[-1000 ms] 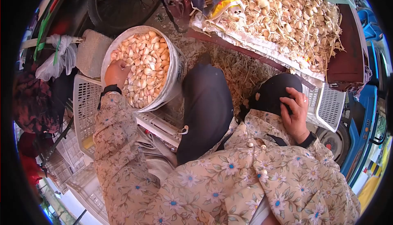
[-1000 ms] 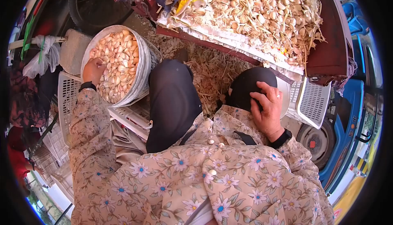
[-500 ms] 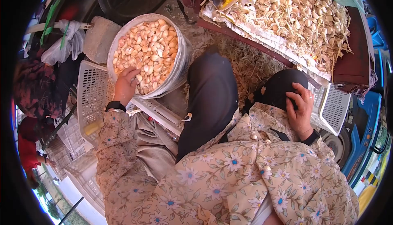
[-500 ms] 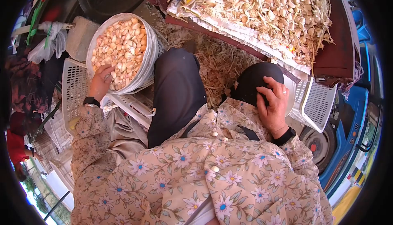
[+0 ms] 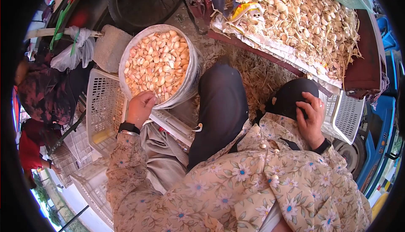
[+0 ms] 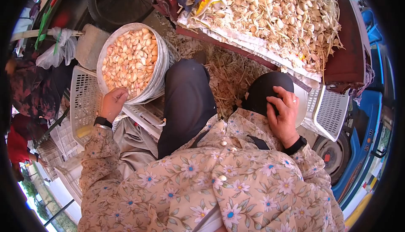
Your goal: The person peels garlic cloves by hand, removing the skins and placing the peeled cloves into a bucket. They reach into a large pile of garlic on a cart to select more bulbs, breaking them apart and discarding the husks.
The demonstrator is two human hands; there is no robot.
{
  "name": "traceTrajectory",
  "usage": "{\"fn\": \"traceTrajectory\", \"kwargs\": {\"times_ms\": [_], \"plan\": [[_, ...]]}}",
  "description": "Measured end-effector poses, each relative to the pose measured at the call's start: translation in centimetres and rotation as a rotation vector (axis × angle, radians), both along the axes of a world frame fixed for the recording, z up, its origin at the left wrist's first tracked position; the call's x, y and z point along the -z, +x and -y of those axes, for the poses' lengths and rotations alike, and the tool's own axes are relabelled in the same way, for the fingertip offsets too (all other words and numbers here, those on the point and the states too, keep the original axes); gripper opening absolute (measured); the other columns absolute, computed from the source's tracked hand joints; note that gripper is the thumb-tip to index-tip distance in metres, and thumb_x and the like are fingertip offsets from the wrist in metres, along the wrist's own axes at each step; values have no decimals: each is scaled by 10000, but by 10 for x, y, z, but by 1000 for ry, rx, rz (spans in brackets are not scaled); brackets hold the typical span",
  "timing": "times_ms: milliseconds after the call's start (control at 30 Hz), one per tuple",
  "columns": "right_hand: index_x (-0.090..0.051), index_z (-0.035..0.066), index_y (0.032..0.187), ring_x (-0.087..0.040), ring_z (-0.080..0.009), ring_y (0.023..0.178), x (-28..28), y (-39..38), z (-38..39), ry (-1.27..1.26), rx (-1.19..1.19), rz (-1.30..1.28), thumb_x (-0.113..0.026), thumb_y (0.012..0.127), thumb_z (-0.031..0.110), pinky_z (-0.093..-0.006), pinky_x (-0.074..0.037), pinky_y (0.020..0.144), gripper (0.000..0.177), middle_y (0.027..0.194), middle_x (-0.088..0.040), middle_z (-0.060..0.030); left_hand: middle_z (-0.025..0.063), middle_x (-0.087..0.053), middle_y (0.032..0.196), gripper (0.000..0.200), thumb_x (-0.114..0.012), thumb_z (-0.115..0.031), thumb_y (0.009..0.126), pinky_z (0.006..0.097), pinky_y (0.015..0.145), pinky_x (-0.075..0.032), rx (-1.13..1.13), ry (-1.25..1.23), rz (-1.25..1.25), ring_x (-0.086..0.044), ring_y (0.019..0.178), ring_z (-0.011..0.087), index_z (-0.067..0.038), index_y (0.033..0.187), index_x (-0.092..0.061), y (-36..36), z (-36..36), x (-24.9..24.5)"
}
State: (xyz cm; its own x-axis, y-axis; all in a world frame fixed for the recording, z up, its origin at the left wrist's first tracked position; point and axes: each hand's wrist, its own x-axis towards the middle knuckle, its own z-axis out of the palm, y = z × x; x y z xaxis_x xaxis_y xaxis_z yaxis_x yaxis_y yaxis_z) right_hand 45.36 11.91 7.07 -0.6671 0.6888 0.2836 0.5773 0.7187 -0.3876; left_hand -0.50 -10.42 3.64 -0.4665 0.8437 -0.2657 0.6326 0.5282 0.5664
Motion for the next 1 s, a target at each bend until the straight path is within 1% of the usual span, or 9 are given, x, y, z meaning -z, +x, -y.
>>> {"fn": "traceTrajectory", "kwargs": {"times_ms": [233,267,367,467,567,600,700,900,1000], "plan": [[-612,51,845,-519,-270,904,-4,0,1,-14,3,-3,-630,676,19,-378,-368,777,174,1069,-559,-100,167,-566,1121,256,-596,-191,824,357,872,-427,-11,310,-169,-546,1020,314,-15,1009,-602,47,-54,25],[-611,54,853,-521,-271,904,-5,0,0,-37,-43,-19,-632,680,24,-379,-369,776,177,1059,-562,-98,178,-507,1219,328,-556,-236,847,373,951,-367,146,190,-358,-477,1121,334,-10,1084,-573,40,-57,32],[-602,66,891,-529,-277,899,-5,12,-13,-81,-39,-79,-645,701,50,-381,-378,777,195,1016,-574,-90,189,-415,1310,387,-503,-247,865,404,994,-314,108,130,-292,-391,1208,335,-5,1166,-521,23,-53,38],[-603,68,901,-532,-292,905,-15,18,-52,-48,4,-149,-648,737,112,-398,-398,780,176,981,-571,-91,213,-449,1257,412,-499,-208,851,449,975,-306,164,75,-556,-381,1188,384,13,1198,-475,-13,-32,48],[-606,56,926,-537,-312,911,-11,23,-104,-93,124,-199,-604,755,172,-411,-427,791,206,947,-554,-117,227,-507,1136,330,-523,-179,836,422,927,-348,107,40,-485,-456,1073,367,58,1064,-539,-48,-14,61],[-605,57,941,-539,-316,910,-6,23,-121,-3,167,-192,-595,742,169,-420,-438,785,228,939,-551,-126,214,-521,1136,303,-534,-161,842,401,941,-348,-99,-92,-239,-468,1084,342,61,1046,-552,-7,-39,14],[-628,42,920,-547,-318,911,-8,14,-165,78,201,-218,-603,731,175,-413,-446,792,233,930,-569,-141,194,-537,1120,290,-538,-147,852,358,930,-371,-92,248,-399,-502,1060,300,58,1058,-552,27,-68,2],[-633,39,844,-589,-351,775,1,-36,-212,11,290,-161,-561,727,163,-443,-464,703,185,803,-612,-170,70,-567,1056,235,-548,-108,884,256,803,-452,70,581,509,-545,924,120,31,1074,-558,178,-205,-75],[-634,45,779,-592,-351,748,12,-67,-224,65,202,-298,-550,722,150,-446,-466,671,146,753,-612,-169,73,-591,1014,254,-549,-129,891,222,698,-470,160,589,650,-569,809,102,23,1095,-555,209,-258,-76]]}}
